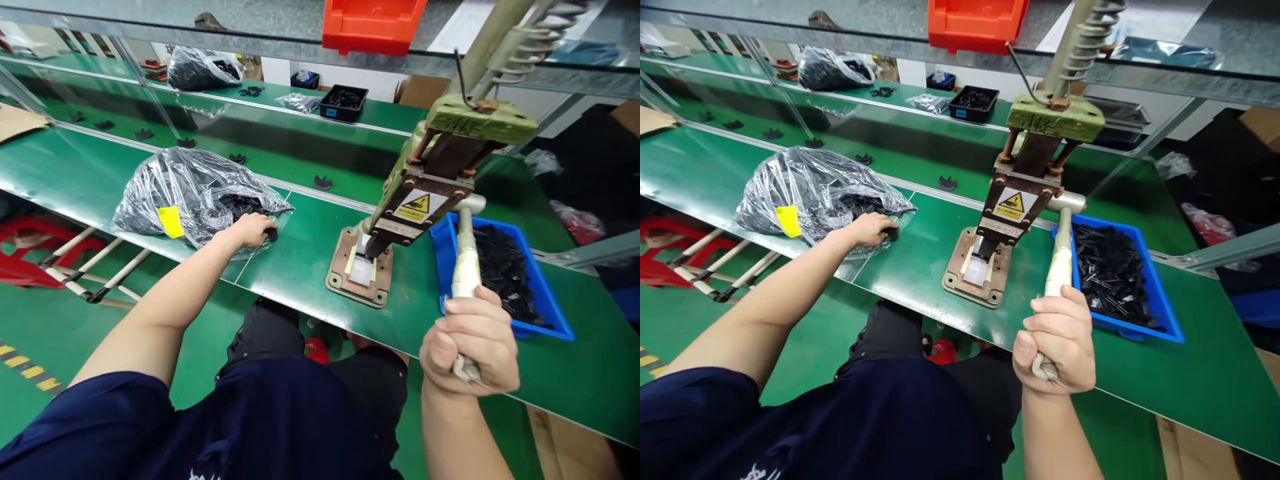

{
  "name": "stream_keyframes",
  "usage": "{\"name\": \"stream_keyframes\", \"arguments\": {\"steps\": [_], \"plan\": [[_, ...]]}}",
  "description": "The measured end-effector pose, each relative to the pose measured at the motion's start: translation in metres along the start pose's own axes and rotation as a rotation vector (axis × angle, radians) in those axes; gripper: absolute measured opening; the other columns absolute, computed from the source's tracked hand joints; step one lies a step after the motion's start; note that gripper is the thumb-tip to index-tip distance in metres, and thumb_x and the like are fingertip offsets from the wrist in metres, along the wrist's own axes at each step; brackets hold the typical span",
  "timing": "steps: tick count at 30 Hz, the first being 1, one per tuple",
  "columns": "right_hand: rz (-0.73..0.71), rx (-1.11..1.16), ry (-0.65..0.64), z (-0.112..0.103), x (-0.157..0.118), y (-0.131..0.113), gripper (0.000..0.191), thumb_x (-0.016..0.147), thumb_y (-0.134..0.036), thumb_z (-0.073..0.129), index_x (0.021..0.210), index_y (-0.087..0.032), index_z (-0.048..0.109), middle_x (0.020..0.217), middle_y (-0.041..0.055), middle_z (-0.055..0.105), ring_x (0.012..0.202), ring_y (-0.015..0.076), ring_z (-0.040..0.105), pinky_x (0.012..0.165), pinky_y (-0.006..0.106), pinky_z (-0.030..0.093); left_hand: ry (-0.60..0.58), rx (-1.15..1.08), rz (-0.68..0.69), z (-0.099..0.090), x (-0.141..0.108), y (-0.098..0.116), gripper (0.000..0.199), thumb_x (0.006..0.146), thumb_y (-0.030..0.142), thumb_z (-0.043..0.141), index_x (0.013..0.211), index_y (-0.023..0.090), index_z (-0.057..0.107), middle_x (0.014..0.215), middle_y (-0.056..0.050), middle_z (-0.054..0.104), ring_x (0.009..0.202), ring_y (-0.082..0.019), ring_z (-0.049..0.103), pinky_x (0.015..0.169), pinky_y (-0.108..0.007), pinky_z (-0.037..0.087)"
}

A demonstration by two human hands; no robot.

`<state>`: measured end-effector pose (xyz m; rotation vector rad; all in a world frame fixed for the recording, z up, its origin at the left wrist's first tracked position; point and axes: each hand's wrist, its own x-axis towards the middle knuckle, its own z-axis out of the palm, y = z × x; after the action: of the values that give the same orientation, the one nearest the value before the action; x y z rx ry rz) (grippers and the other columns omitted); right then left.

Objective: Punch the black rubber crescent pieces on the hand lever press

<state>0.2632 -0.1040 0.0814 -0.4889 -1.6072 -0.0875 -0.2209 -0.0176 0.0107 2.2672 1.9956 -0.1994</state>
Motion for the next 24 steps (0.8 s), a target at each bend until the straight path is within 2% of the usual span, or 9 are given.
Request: {"name": "stream_keyframes", "arguments": {"steps": [4,8,11,14,16,18,20,24], "plan": [[-0.001,0.001,-0.009,-0.001,0.001,-0.001,0.021,0.083,-0.024,0.071,0.070,-0.023,0.054,0.071,-0.0041,0.065,0.080,0.0195,0.072,0.102,0.059,0.059,0.049,-0.033,0.038,0.004,0.007,-0.001,0.043,0.096,0.030,0.057,0.136,0.024,0.073,0.136,-0.009,0.074,0.128,-0.028,0.068,0.113,-0.037,0.050],[0.005,0.001,0.002,0.001,0.003,-0.003,0.018,0.080,-0.021,0.070,0.070,-0.022,0.054,0.070,-0.0047,0.064,0.079,0.0190,0.072,0.102,0.059,0.058,0.217,-0.157,0.076,0.004,0.008,0.010,0.039,0.100,0.034,0.053,0.129,0.020,0.075,0.121,-0.012,0.074,0.116,-0.027,0.070,0.107,-0.037,0.053],[0.006,0.002,0.007,0.002,0.003,-0.005,0.015,0.079,-0.021,0.068,0.072,-0.023,0.055,0.071,-0.0057,0.064,0.080,0.0184,0.071,0.102,0.058,0.058,0.290,-0.244,0.198,-0.004,0.005,0.037,0.039,0.101,0.034,0.052,0.131,0.020,0.073,0.117,-0.012,0.070,0.109,-0.027,0.070,0.104,-0.038,0.055],[0.028,-0.007,0.015,0.003,0.002,-0.006,0.014,0.081,-0.023,0.067,0.073,-0.024,0.056,0.071,-0.0060,0.064,0.081,0.0181,0.071,0.104,0.058,0.058,0.257,-0.304,0.332,-0.010,0.004,0.075,0.037,0.099,0.031,0.056,0.131,0.020,0.071,0.116,-0.012,0.071,0.105,-0.027,0.070,0.098,-0.039,0.056],[0.037,-0.015,0.011,0.003,0.002,-0.007,0.014,0.082,-0.023,0.067,0.073,-0.024,0.056,0.071,-0.0062,0.064,0.082,0.0180,0.071,0.104,0.058,0.059,0.233,-0.374,0.376,-0.006,0.006,0.101,0.033,0.096,0.029,0.060,0.126,0.021,0.071,0.110,-0.010,0.073,0.101,-0.026,0.070,0.093,-0.037,0.056],[0.042,-0.019,0.000,0.002,0.001,-0.008,0.015,0.082,-0.023,0.067,0.073,-0.024,0.055,0.071,-0.0064,0.063,0.083,0.0178,0.072,0.104,0.058,0.059,0.216,-0.505,0.358,0.004,0.010,0.125,0.025,0.094,0.032,0.066,0.116,0.022,0.072,0.097,-0.007,0.074,0.088,-0.023,0.069,0.083,-0.035,0.055],[0.050,-0.019,-0.009,0.001,0.001,-0.009,0.015,0.082,-0.023,0.067,0.073,-0.024,0.055,0.072,-0.0067,0.064,0.084,0.0172,0.072,0.106,0.057,0.059,0.212,-0.718,0.268,0.020,0.014,0.146,0.021,0.091,0.038,0.072,0.105,0.022,0.072,0.084,-0.003,0.071,0.075,-0.020,0.066,0.073,-0.031,0.052],[0.064,-0.012,-0.001,0.001,0.000,-0.010,0.017,0.084,-0.024,0.067,0.073,-0.025,0.054,0.073,-0.0072,0.065,0.084,0.0159,0.072,0.108,0.055,0.058,0.245,-1.294,0.012,0.041,0.020,0.178,0.036,0.083,0.050,0.082,0.094,0.020,0.066,0.072,0.001,0.067,0.059,-0.013,0.059,0.059,-0.025,0.047]]}}
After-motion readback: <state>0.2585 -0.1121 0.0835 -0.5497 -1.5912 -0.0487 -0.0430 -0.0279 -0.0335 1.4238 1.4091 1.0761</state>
